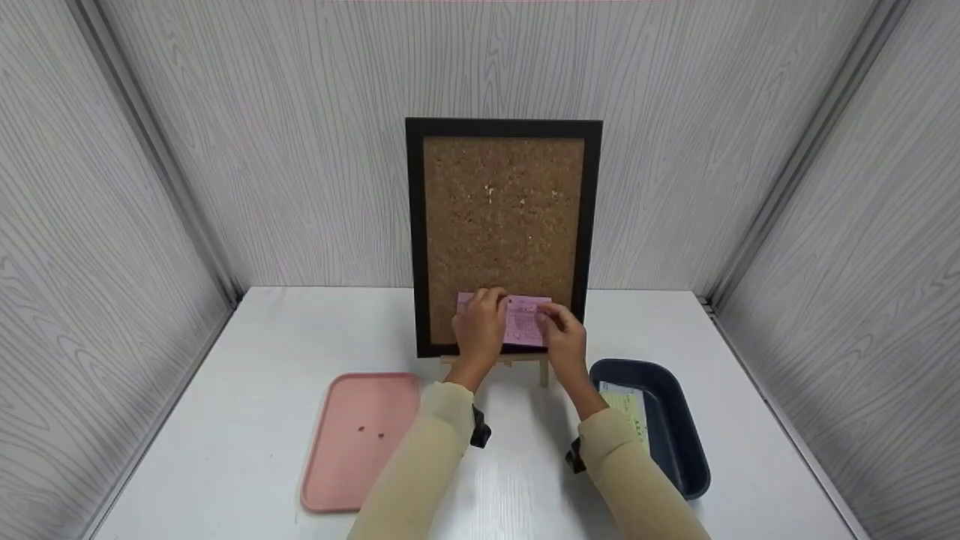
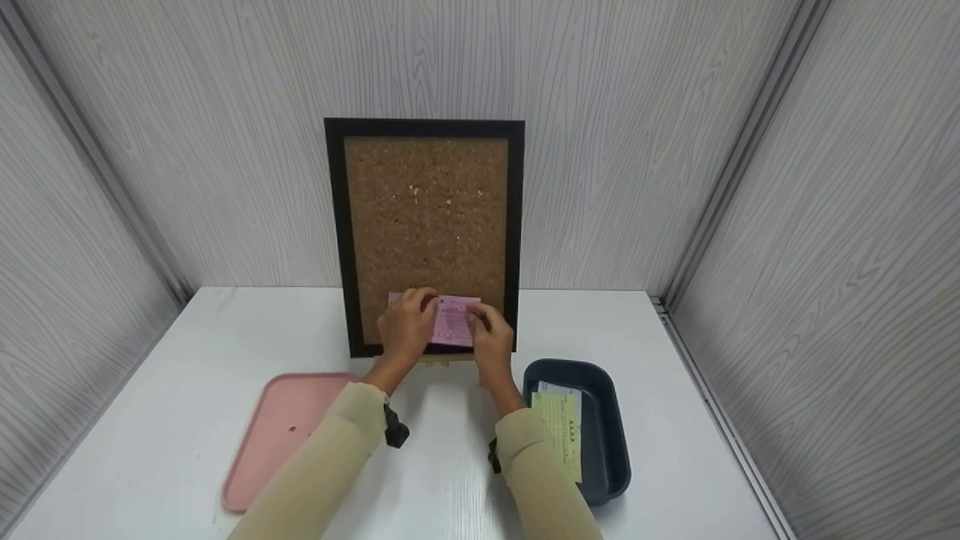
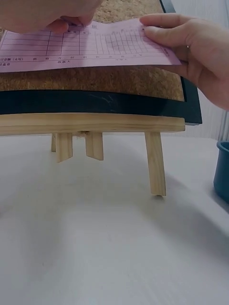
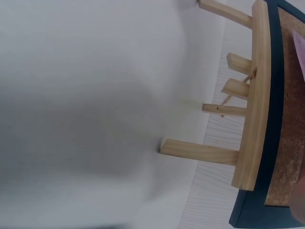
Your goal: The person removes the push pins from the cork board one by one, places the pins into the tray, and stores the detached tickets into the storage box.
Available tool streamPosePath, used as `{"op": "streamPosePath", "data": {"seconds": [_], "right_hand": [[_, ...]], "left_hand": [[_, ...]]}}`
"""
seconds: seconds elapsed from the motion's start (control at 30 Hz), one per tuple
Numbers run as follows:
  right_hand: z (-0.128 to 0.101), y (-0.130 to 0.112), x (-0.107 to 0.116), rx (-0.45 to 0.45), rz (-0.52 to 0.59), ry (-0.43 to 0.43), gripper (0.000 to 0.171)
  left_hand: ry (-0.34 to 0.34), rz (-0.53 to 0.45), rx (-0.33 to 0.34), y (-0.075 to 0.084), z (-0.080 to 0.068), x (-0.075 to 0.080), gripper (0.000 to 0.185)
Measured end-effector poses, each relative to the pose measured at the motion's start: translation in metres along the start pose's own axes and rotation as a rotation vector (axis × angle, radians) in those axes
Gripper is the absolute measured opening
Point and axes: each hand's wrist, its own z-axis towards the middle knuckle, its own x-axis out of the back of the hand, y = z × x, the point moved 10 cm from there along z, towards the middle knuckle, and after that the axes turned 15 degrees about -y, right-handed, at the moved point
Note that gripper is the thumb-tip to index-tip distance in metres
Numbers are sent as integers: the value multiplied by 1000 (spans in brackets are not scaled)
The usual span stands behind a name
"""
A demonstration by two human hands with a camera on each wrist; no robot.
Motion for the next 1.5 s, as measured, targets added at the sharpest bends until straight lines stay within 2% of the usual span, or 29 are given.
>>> {"op": "streamPosePath", "data": {"seconds": [0.27, 0.57, 0.83, 1.3, 1.5], "right_hand": [[0, 2, -2, -23, 12, -10, 20], [0, 2, -1, -38, -5, 0, 22], [0, 2, -2, -67, -58, -14, 27], [-3, -3, 0, 0, -90, 0, 25], [-6, -7, 2, 15, -111, 23, 25]], "left_hand": [[14, 28, 19, 0, 0, -1, 17], [9, 25, 0, 2, -1, -3, 16], [37, 38, -44, 8, -1, 0, 19], [59, 76, -43, 9, -4, 0, 13], [43, 22, -39, 7, -7, -2, 12]]}}
